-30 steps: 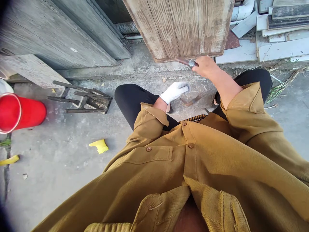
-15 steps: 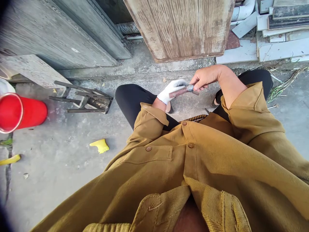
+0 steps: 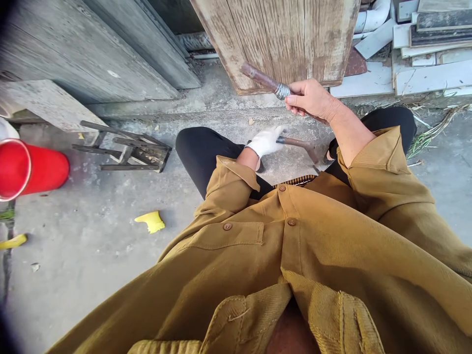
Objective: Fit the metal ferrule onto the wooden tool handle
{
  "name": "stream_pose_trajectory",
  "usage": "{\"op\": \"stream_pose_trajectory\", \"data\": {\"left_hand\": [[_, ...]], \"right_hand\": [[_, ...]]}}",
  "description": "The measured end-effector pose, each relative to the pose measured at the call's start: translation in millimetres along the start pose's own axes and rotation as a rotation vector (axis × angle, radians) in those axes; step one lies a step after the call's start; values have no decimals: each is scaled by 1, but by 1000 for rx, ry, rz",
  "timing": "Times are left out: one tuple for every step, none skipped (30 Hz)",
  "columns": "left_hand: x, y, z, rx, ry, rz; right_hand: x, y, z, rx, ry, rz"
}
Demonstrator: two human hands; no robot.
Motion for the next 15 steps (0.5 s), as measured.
{"op": "stream_pose_trajectory", "data": {"left_hand": [[-1,-1,-3,76,65,-35],[-1,-2,-6,148,132,-69],[-2,-2,-8,198,187,-91],[-3,-2,-10,207,218,-90],[-2,-1,-10,188,230,-73],[-2,0,-10,152,227,-45],[-1,1,-10,109,216,-14],[-1,1,-10,69,202,12],[-1,2,-10,39,187,28],[0,2,-10,20,177,34],[-1,3,-11,7,171,38],[-1,4,-12,-8,168,45],[-2,5,-13,-23,167,55],[-3,8,-15,-37,168,67],[-4,12,-16,-49,170,84]], "right_hand": [[-2,-1,-2,1,13,-14],[-3,-1,-3,1,23,-26],[-4,-2,-4,3,34,-35],[-3,-2,-4,9,52,-31],[-3,-2,-4,18,75,-22],[-1,-1,-3,29,101,-8],[0,-1,-2,45,128,10],[1,1,-2,62,155,34],[1,3,-3,80,176,57],[1,5,-4,99,189,77],[0,6,-5,112,189,87],[-1,8,-6,116,179,88],[-3,8,-7,112,162,73],[-4,8,-8,99,142,47],[-6,7,-9,80,121,14]]}}
Point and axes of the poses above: each hand's wrist, its own x-axis towards the middle knuckle, its own y-axis out of the back of the hand, z = x × y, the point moved 3 cm from there along x, towards the middle knuckle, and after that the axes turned 7 degrees about -y, right-handed, at the moved point
